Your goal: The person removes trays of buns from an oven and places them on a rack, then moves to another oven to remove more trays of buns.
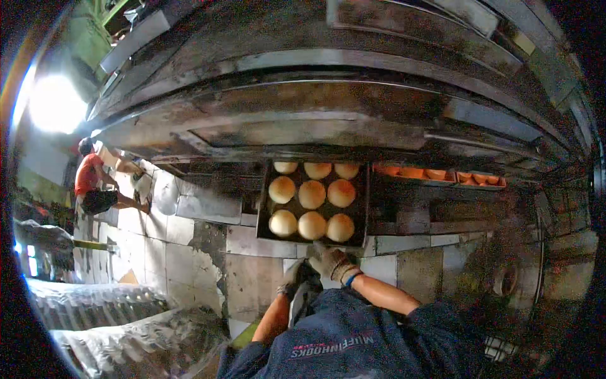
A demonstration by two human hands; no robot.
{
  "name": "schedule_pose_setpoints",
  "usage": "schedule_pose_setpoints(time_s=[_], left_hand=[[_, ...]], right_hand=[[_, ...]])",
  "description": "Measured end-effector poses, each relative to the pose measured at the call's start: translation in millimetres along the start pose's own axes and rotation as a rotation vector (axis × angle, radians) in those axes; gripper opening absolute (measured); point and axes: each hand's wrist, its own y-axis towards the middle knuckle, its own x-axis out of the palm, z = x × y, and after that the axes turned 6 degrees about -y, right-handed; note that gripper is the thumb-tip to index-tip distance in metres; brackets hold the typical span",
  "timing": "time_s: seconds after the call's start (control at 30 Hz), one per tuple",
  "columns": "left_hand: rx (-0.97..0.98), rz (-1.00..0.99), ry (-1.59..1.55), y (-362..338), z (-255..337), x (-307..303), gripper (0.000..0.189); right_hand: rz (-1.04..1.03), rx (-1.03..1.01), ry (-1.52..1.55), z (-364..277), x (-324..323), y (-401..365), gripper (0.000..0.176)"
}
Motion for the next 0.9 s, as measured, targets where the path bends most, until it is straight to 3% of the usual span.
schedule_pose_setpoints(time_s=[0.03,0.1,0.13,0.17,0.2,0.27,0.3,0.33,0.4,0.43,0.47,0.53,0.57,0.6,0.63,0.67,0.73,0.77,0.8,0.83,0.9], left_hand=[[0.016,-0.031,-0.006,-0.6,16.5,56.0,0.043],[-0.135,-0.308,-0.361,42.1,-5.5,85.5,0.034],[-0.300,-0.552,-0.715,88.6,-33.6,74.3,0.026],[-0.307,-0.557,-0.711,83.9,-33.2,97.4,0.026],[-0.078,-0.197,-0.298,72.7,-18.7,132.5,0.034],[0.145,0.150,0.123,75.2,-29.2,136.5,0.043],[0.280,0.158,0.368,100.1,-56.2,106.3,0.043],[0.281,0.221,0.395,73.6,-40.2,113.9,0.040],[0.276,0.348,0.445,10.4,1.3,137.4,0.036],[0.296,0.365,0.467,-12.7,9.3,126.7,0.031],[0.297,0.376,0.497,-36.0,17.7,108.8,0.026],[0.356,0.346,0.475,-80.9,21.1,61.2,0.015],[0.411,0.302,0.421,-102.4,16.0,31.4,0.010],[0.321,0.295,0.668,-120.9,20.9,-8.2,0.010],[0.397,0.273,0.581,-142.6,16.5,-40.9,0.011],[0.468,0.251,0.491,-166.4,5.9,-73.9,0.012],[0.464,0.200,0.370,-168.1,-16.9,-172.3,0.016],[0.599,0.200,1.005,-169.6,5.6,-200.9,0.020],[0.449,0.204,0.431,-208.9,46.6,-172.6,0.023],[0.347,0.199,0.507,-210.2,90.8,-165.2,0.023],[0.143,0.165,0.674,-212.1,178.9,-151.0,0.025]], right_hand=[[0.009,-0.005,0.007,10.9,-7.3,-7.9,0.053],[0.041,-0.133,0.374,41.2,-23.9,-35.0,0.046],[0.083,-0.059,0.284,57.8,-35.4,-52.9,0.042],[0.125,0.016,0.191,78.6,-46.9,-71.4,0.038],[0.134,0.024,0.191,110.2,-50.1,-86.4,0.038],[0.366,-0.044,-0.496,179.9,-44.4,-118.5,0.042],[0.303,0.129,-0.452,187.0,-63.5,-144.4,0.042],[0.238,0.304,-0.419,194.0,-82.9,-170.6,0.042],[0.521,0.533,0.175,226.4,-84.4,-204.9,0.041],[0.713,0.558,0.187,246.3,-69.3,-214.5,0.041],[0.705,0.546,0.188,240.2,-70.5,-220.8,0.041],[0.893,0.653,0.204,216.5,-76.6,-234.7,0.043],[0.876,0.641,0.205,222.6,-60.4,-231.5,0.043],[0.759,0.538,0.698,241.5,-34.4,-221.2,0.044],[0.602,0.418,1.177,247.2,-15.4,-215.1,0.044],[0.581,0.418,1.173,212.8,-14.2,-212.5,0.044],[-0.110,0.095,1.716,101.6,-37.5,-189.9,0.049],[-0.048,0.098,1.503,102.9,-18.3,-174.0,0.050],[0.006,0.052,1.435,111.4,8.9,-148.6,0.051],[0.062,0.010,1.366,121.4,36.6,-123.4,0.051],[0.138,0.033,1.107,76.6,27.0,-95.5,0.041]])
